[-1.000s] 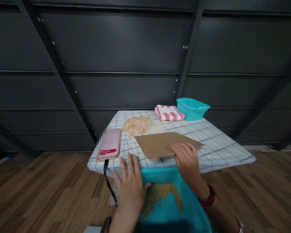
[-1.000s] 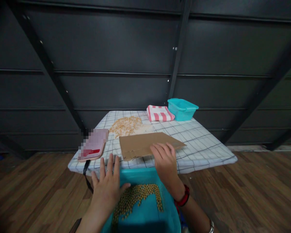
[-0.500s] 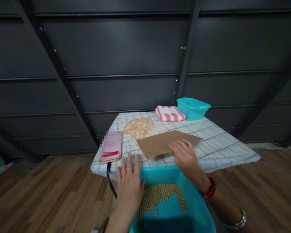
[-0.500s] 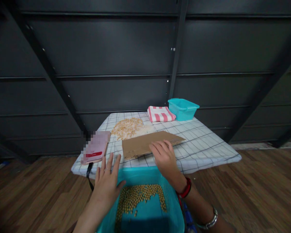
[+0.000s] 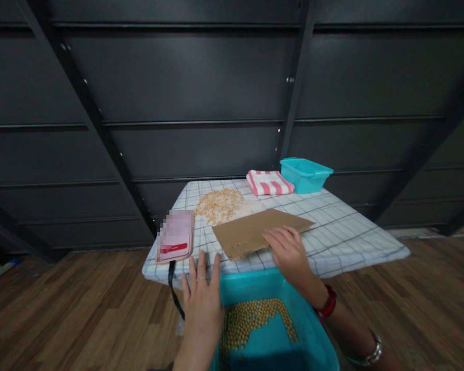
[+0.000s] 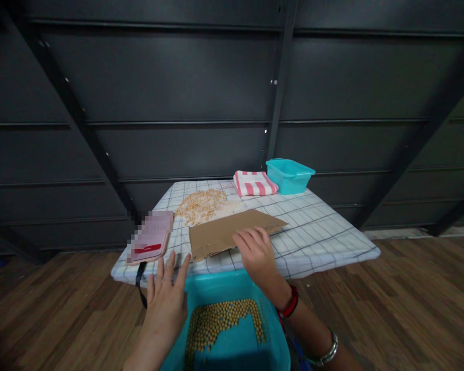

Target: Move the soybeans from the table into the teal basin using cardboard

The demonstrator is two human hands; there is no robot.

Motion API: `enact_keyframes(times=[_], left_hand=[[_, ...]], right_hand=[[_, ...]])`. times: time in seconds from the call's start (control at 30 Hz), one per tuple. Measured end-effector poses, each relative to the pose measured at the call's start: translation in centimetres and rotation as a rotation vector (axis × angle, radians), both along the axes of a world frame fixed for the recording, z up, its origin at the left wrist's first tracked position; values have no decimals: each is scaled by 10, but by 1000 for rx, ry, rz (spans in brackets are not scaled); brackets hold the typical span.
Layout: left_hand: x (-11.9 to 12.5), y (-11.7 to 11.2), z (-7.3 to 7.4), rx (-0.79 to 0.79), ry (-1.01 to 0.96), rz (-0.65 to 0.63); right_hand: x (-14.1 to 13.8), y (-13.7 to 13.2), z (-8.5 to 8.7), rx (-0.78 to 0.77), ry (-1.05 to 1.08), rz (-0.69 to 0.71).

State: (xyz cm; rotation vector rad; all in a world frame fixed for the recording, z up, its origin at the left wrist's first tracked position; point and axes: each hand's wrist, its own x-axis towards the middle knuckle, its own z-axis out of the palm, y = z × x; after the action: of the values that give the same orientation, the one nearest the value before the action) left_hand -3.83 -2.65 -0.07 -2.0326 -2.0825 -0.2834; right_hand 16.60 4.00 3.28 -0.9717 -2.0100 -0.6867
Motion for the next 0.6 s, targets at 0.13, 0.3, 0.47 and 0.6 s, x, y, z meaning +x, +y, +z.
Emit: enact_keyframes(times=[0.13, 0.3, 0.47, 0.6], left_hand=[[2, 1, 4, -15, -43, 8], [4, 5, 5, -38, -88, 34], [9, 4, 11, -55, -105, 19], [17, 3, 26, -133, -107, 59]], right_hand=[[2, -1, 1, 4, 7, 10], [4, -1, 2, 16, 17, 23], [5, -1, 6, 20, 22, 33], [7, -2, 8, 25, 35, 35]])
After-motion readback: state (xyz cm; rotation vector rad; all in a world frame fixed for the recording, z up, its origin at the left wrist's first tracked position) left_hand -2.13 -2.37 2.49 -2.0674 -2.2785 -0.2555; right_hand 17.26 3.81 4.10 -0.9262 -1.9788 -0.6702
